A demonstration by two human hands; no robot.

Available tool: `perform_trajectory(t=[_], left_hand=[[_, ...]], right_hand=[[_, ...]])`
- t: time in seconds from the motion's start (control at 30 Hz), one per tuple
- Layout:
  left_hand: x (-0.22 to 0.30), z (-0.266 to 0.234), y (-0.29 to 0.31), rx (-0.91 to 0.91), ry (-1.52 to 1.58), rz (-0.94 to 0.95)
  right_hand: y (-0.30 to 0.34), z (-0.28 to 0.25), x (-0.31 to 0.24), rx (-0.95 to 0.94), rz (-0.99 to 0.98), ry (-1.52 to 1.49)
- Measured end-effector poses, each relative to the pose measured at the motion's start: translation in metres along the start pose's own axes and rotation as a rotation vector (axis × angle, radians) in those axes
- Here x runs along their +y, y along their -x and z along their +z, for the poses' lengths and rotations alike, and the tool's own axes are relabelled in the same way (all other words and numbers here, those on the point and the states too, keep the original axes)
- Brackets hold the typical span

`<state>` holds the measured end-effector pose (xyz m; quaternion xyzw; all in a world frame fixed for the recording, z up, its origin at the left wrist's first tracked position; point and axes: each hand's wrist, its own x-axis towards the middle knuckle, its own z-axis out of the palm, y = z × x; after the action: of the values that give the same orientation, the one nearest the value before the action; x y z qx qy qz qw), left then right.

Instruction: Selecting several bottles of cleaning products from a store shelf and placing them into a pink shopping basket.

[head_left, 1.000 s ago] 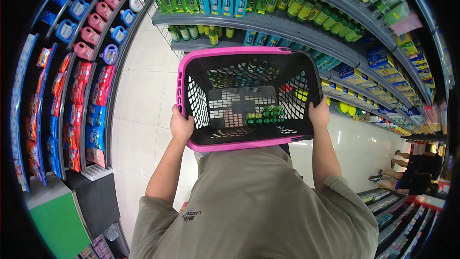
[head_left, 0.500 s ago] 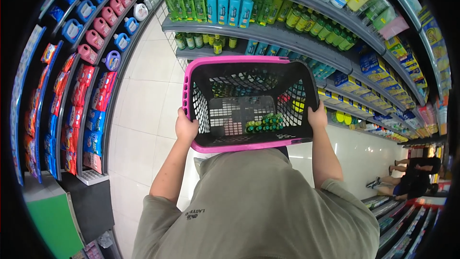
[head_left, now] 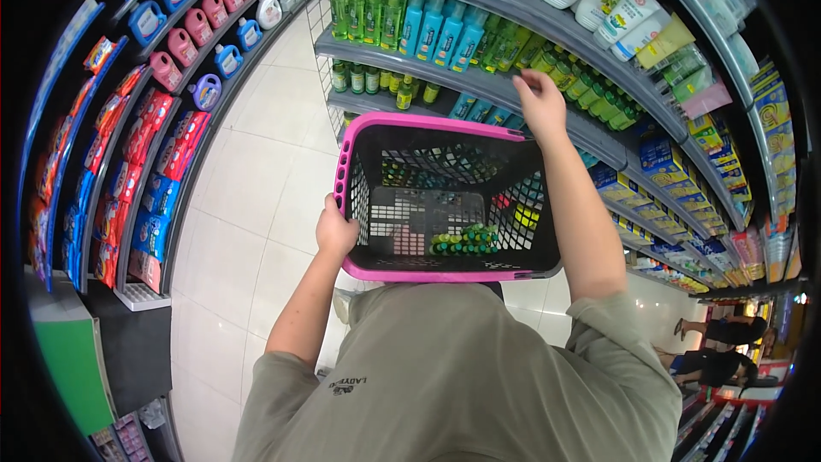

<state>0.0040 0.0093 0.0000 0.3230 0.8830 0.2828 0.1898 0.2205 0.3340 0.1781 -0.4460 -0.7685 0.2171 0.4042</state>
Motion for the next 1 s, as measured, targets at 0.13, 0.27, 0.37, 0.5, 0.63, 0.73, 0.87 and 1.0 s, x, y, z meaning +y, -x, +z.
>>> perform_trajectory(t=[0.13,0.27,0.37,0.5,0.63,0.73,0.87,1.0], left_hand=[[-0.008,0.006,-0.001,0.023,0.004,-0.008],[-0.002,0.002,-0.001,0.002,0.009,-0.015],[0.000,-0.003,0.002,0.000,0.026,-0.029],[0.000,-0.002,0.003,0.007,0.038,-0.040],[0.004,-0.003,0.004,-0.001,0.023,-0.032],[0.001,-0.001,0.004,-0.016,-0.004,-0.025],[0.000,0.000,0.005,-0.015,-0.017,-0.010],[-0.004,0.001,0.002,-0.006,-0.028,0.004]], right_hand=[[-0.048,0.031,-0.053,-0.087,-0.016,0.112],[-0.086,0.061,-0.051,-0.094,0.126,0.199],[-0.089,0.073,-0.064,-0.161,0.256,0.011],[-0.084,0.083,-0.062,-0.157,0.370,-0.075],[-0.084,0.086,-0.025,-0.026,0.205,0.063],[-0.062,0.076,-0.010,-0.039,0.055,0.021],[-0.017,0.039,-0.031,0.069,-0.181,-0.228],[0.029,0.000,-0.039,0.035,-0.150,-0.309]])
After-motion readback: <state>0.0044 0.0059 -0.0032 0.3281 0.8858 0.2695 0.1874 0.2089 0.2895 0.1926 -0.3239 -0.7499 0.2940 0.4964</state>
